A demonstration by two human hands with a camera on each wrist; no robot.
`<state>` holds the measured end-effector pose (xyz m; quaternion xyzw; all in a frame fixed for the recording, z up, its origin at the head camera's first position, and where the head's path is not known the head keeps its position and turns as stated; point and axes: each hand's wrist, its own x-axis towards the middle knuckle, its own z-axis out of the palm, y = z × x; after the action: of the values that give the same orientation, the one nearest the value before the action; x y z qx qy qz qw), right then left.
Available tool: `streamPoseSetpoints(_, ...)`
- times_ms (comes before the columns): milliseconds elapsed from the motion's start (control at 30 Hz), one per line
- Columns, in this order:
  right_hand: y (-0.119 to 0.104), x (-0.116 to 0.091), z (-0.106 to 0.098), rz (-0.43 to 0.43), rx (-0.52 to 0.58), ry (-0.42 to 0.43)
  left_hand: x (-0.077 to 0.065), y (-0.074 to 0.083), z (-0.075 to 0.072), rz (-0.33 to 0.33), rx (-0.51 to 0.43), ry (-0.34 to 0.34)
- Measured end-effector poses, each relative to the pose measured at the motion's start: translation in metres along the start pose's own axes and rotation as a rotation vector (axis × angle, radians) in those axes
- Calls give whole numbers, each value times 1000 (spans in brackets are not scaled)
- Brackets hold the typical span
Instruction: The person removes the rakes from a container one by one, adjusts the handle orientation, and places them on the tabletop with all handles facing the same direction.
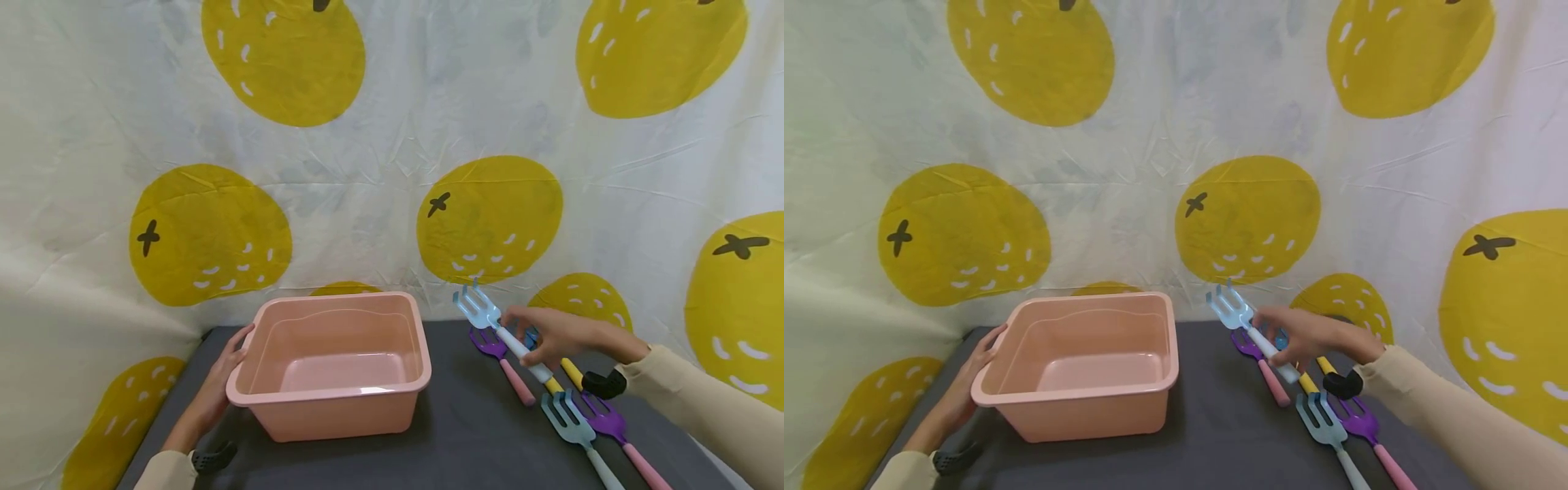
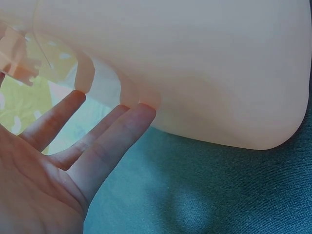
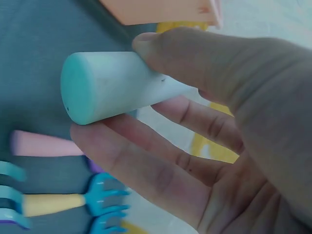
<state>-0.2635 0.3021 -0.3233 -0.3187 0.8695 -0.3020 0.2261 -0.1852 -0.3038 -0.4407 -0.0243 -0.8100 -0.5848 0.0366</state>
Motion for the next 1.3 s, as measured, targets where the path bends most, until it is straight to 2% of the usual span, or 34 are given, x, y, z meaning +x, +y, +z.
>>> streamPoseSetpoints(200,36,-27,32,26,114,21,0,0,1,-2,-6,8)
streamPoseSetpoints(400,66,-50,73,57,287,34,-1,0,2,0,-8,-4)
streamPoseSetpoints(700,94,-79,124,144,427,90,1,1,0,13,-4,-11)
streamPoseSetpoints(833,101,-88,141,158,441,92,2,2,0,4,-5,-19)
streamPoseSetpoints(1000,110,-93,153,10,362,97,3,2,1,2,-9,-33)
streamPoseSetpoints(1067,112,-96,154,-17,343,88,4,2,1,-8,-16,-33)
streamPoseSetpoints(1300,104,-100,155,37,358,57,6,0,0,-52,-29,-24)
